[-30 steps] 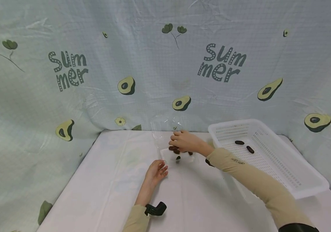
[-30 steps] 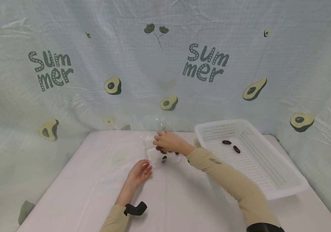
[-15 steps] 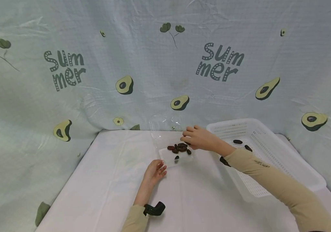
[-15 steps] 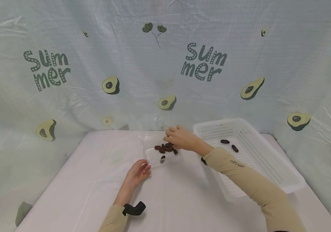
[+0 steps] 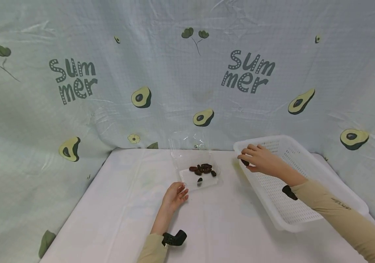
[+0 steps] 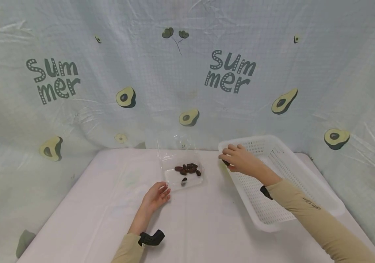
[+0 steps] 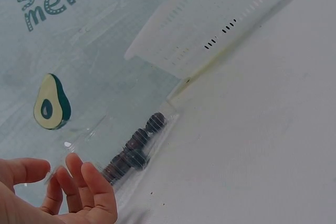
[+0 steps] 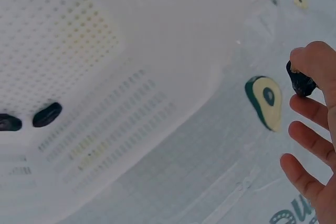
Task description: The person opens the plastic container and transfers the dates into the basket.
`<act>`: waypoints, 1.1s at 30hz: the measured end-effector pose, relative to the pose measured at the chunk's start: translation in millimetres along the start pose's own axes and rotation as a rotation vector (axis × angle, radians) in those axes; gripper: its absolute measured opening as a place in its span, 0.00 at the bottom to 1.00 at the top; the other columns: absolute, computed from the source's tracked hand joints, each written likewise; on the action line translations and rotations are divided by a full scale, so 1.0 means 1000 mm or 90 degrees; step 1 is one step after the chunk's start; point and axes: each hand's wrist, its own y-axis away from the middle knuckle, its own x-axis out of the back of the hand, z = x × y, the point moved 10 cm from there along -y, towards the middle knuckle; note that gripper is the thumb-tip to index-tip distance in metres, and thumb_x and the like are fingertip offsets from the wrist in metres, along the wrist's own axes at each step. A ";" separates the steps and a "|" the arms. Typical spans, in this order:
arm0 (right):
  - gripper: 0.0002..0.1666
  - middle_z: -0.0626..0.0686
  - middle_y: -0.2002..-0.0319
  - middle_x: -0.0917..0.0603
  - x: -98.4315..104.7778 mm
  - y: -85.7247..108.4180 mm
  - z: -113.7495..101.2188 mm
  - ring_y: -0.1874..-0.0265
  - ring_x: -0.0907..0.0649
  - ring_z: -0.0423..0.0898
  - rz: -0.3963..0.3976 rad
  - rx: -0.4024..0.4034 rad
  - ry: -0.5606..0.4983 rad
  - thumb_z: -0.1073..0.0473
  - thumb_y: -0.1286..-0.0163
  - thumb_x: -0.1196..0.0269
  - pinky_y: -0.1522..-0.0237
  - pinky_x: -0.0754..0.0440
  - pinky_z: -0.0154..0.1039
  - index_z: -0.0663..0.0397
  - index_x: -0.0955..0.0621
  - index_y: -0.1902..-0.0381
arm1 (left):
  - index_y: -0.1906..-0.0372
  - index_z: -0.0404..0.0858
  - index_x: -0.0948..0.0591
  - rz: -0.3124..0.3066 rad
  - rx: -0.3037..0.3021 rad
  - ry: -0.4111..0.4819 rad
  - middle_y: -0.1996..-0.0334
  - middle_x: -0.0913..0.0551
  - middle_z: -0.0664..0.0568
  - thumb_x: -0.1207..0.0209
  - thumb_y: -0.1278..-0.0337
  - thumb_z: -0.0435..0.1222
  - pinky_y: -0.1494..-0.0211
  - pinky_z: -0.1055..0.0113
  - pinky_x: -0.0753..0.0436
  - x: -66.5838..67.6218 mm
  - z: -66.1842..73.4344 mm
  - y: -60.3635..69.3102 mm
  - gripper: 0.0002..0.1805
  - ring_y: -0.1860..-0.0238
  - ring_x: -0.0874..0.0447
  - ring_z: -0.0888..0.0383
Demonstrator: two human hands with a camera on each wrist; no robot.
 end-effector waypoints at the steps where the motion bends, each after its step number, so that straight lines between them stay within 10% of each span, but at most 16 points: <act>1: 0.27 0.49 0.65 0.25 -0.001 0.007 0.004 0.66 0.28 0.45 0.005 -0.006 -0.001 0.55 0.59 0.27 0.71 0.31 0.38 0.49 0.25 0.60 | 0.61 0.37 0.35 -0.001 -0.001 0.001 0.70 0.30 0.52 0.55 0.41 0.33 0.68 0.70 0.25 0.000 0.000 0.000 0.05 0.71 0.27 0.60; 15: 0.30 0.52 0.67 0.26 -0.017 0.081 0.057 0.68 0.28 0.48 0.017 -0.083 0.023 0.60 0.68 0.26 0.77 0.32 0.40 0.55 0.24 0.62 | 0.66 0.38 0.34 -0.023 -0.013 -0.018 0.74 0.30 0.55 0.54 0.42 0.33 0.68 0.70 0.25 0.000 0.002 0.003 0.03 0.72 0.26 0.62; 33: 0.23 0.53 0.69 0.26 -0.079 0.106 0.081 0.71 0.28 0.49 -0.105 -0.144 0.027 0.61 0.60 0.29 0.78 0.32 0.40 0.55 0.25 0.64 | 0.64 0.38 0.35 -0.024 -0.010 -0.007 0.74 0.30 0.55 0.54 0.42 0.33 0.69 0.70 0.25 0.000 0.000 0.001 0.04 0.72 0.26 0.62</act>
